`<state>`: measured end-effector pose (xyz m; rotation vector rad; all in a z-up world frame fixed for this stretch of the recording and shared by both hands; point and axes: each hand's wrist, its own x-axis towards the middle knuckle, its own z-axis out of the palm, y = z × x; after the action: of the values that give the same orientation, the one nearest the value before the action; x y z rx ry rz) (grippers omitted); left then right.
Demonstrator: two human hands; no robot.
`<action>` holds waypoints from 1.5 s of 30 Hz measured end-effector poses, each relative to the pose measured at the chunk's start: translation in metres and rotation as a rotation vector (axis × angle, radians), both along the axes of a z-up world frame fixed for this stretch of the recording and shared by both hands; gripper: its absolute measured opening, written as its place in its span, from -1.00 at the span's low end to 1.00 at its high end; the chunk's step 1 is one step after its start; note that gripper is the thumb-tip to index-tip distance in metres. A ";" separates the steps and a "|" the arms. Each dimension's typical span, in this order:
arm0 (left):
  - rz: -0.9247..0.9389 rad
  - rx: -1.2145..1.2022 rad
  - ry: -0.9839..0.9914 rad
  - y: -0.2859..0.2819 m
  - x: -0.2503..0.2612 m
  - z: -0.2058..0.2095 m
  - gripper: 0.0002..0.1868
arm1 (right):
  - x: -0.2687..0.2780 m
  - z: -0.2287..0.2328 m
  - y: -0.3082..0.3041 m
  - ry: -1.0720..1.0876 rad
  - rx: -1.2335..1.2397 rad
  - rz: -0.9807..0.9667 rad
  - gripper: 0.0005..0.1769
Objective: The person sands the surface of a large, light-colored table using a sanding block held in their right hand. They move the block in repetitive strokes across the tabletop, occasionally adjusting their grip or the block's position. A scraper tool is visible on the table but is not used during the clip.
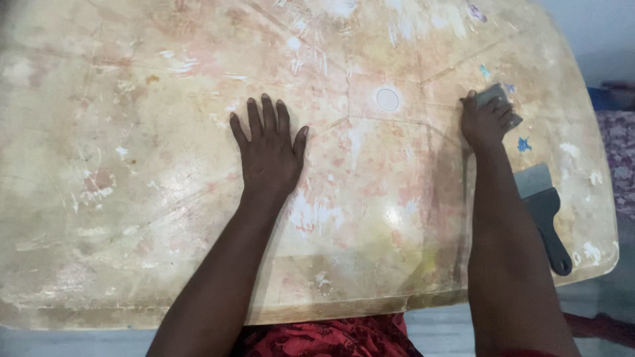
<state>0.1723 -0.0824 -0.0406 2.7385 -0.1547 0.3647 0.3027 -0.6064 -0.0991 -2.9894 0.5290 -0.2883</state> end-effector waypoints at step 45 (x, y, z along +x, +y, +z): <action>-0.010 -0.054 -0.001 0.003 0.000 -0.011 -0.28 | -0.288 0.101 0.313 0.165 -0.027 0.977 -0.14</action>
<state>0.1725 -0.0794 -0.0512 2.6836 -0.1571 0.3624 0.0149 -0.2932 0.0021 -2.8807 -0.9224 0.0415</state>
